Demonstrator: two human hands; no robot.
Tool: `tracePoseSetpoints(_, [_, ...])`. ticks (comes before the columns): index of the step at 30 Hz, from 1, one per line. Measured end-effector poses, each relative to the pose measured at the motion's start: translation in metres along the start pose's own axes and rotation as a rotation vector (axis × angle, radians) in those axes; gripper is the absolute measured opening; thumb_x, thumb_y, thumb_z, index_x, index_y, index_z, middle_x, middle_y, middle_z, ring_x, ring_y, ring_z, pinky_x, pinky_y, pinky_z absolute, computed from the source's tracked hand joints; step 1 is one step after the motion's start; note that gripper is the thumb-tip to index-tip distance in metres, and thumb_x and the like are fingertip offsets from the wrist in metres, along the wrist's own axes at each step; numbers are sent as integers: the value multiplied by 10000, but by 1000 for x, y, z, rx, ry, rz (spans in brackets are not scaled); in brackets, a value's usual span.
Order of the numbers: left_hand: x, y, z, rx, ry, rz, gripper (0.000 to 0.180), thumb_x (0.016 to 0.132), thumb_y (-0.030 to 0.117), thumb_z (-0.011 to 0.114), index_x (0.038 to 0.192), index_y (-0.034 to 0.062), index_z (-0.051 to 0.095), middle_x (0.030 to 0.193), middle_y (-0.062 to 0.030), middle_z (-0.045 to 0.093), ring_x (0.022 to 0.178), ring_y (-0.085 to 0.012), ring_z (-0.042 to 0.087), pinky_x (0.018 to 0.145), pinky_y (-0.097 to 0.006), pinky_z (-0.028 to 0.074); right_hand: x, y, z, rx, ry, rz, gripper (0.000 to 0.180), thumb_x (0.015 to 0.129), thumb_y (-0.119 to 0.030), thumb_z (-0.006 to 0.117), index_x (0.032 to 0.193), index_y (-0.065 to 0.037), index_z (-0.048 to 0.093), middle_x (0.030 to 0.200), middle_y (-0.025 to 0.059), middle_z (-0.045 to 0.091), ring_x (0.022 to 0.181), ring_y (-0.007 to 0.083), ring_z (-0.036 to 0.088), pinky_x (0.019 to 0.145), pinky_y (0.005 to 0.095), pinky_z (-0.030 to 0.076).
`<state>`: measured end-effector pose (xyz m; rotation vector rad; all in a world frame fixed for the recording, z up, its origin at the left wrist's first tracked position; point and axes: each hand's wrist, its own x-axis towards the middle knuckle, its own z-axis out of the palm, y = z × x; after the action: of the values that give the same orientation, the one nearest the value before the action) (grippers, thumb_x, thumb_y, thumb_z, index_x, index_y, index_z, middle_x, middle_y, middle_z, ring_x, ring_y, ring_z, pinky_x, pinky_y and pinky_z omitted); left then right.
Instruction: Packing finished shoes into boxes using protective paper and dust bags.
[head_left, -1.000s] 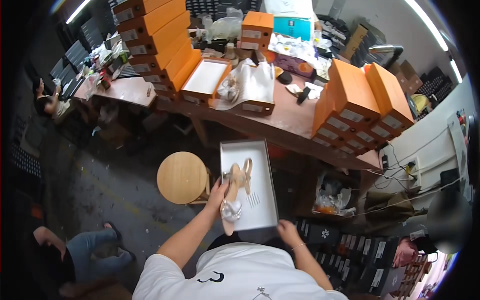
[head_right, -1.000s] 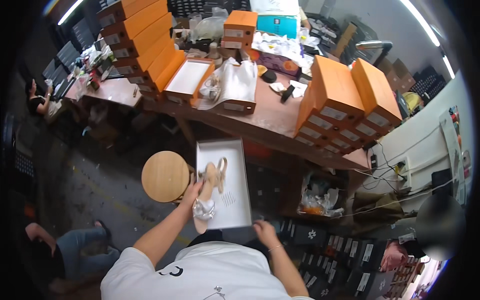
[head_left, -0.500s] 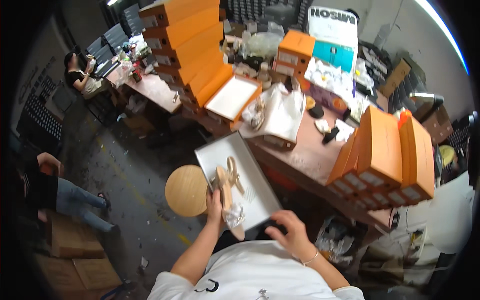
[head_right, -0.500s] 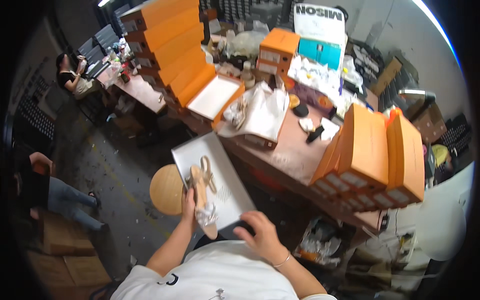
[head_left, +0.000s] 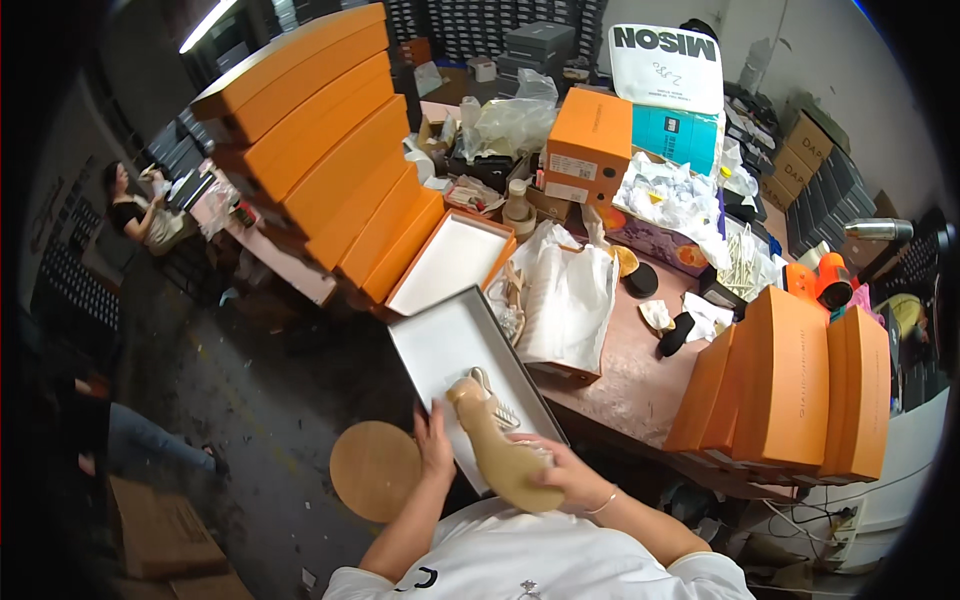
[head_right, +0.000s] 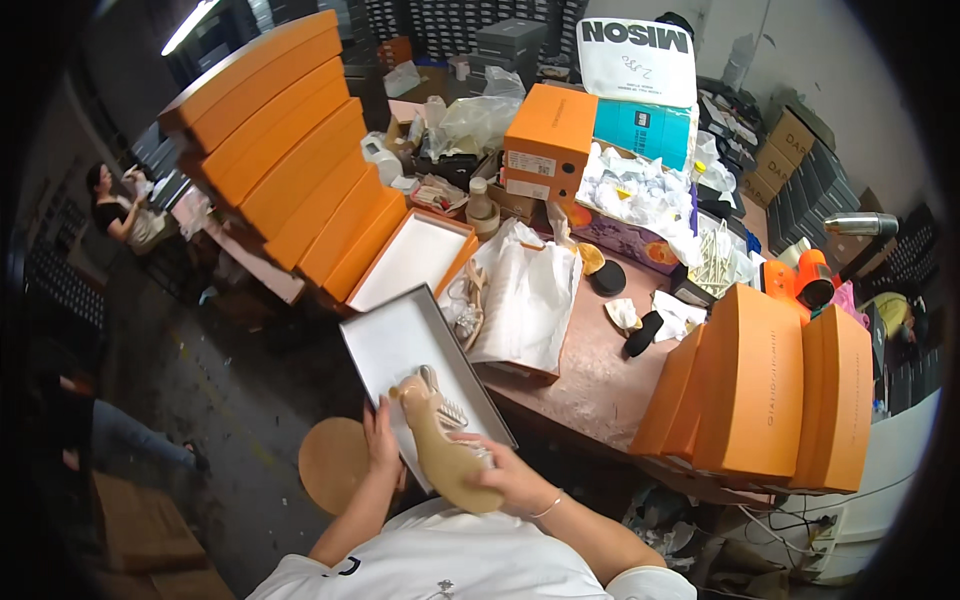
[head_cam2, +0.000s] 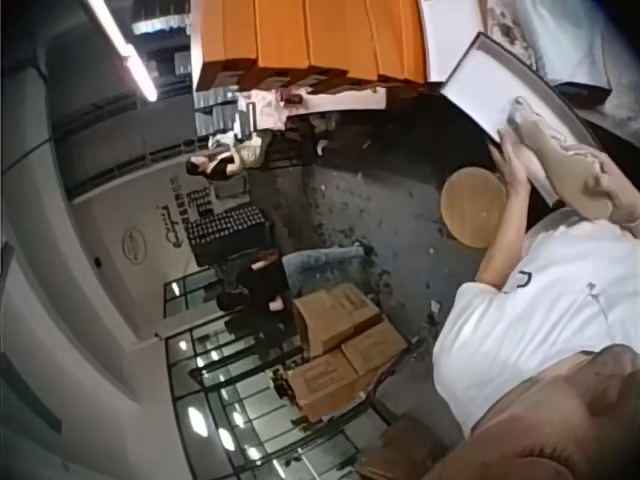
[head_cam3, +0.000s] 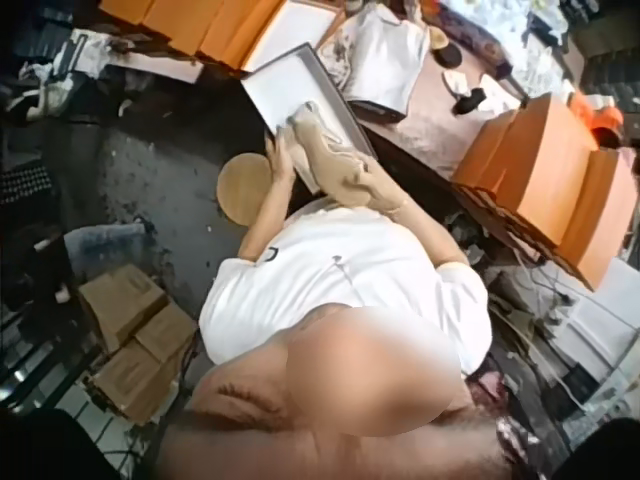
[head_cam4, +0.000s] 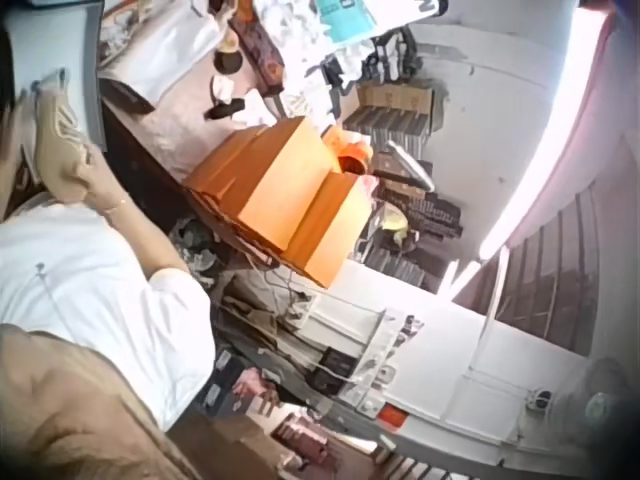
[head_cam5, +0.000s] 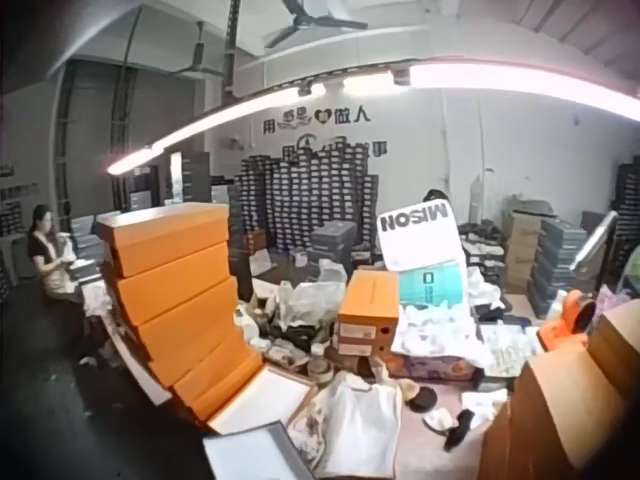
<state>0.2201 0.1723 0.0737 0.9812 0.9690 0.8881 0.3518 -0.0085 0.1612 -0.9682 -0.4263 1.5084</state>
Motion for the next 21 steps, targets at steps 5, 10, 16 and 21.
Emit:
tracePoseSetpoints(5, [170,76,34,48,-217,51,482,971,233,527,1369,-6,395,1264,-124,528,1112,-204,525,946,-331,418,31,-64,-19,233,241,-328,877,623,-314,756,1353,12,395,1232,178,551,1121,292,578,983,399,464])
tracePoseSetpoints(10, [258,134,86,1028,-144,848,568,912,111,595,1399,-42,346,1312,-208,508,1199,-265,510,995,-352,401,47,-81,-43,282,434,-470,905,648,-273,771,1391,40,360,1294,114,525,1170,198,538,1001,329,426])
tracePoseSetpoints(16, [151,85,136,329,-1144,-147,433,983,270,532,1290,-33,511,1246,-97,574,1176,-166,510,1012,-315,386,67,-80,-62,312,375,-374,892,649,-222,769,1403,24,363,1298,103,524,1180,189,526,1007,330,415])
tracePoseSetpoints(21, [109,61,155,-256,-1020,-506,418,1013,290,446,1309,-5,453,1198,-101,586,1139,-156,539,968,-308,428,78,-88,-79,256,223,-295,832,688,-169,746,1412,-13,367,1304,85,514,1181,186,519,1014,339,408])
